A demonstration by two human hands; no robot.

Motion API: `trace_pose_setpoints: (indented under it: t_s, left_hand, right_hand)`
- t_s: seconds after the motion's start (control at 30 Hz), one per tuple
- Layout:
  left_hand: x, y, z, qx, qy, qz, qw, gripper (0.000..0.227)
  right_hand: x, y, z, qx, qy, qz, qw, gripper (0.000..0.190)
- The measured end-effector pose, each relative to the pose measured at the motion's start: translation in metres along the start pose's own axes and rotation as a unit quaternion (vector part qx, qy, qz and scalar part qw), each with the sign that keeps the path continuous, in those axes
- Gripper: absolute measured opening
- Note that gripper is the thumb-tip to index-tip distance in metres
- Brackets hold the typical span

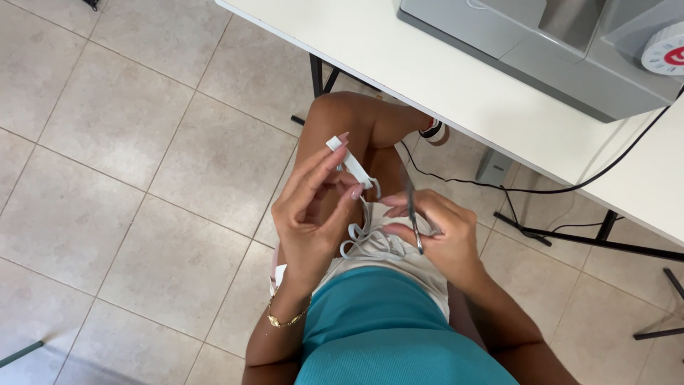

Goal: A person pulls a strip of white elastic material from a sewing machine area and cuts it to length using scissors.

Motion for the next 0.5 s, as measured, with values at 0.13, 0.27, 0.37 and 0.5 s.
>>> trace_pose_setpoints:
  t_s: [0.13,0.27,0.37,0.5]
  left_hand:
    - [-0.001,0.000,0.002,-0.014,0.018,0.010,1.000,0.049]
    - [-0.006,0.002,0.002,-0.018,0.018,0.014,1.000,0.048]
    - [0.002,0.000,0.003,-0.026,0.006,0.019,0.999,0.047]
    - [0.005,0.002,0.002,-0.035,-0.015,0.015,0.999,0.049]
  right_hand:
    - [0.004,0.012,-0.001,-0.038,0.094,-0.032,0.994,0.032]
    - [0.021,0.025,-0.007,-0.074,0.060,-0.029,0.995,0.030]
    - [0.021,0.036,-0.004,-0.079,0.021,-0.001,0.997,0.037]
    - [0.029,0.038,0.004,-0.090,0.005,0.005,0.996,0.036]
Point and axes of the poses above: each hand's wrist, its own y-axis away from the middle knuckle, its own z-axis out of the palm, x = y × z, the point moved 9 cm from there along -y, towards the middle knuckle, and after that the axes turned 2 degrees about -y, right-handed, at the moved point
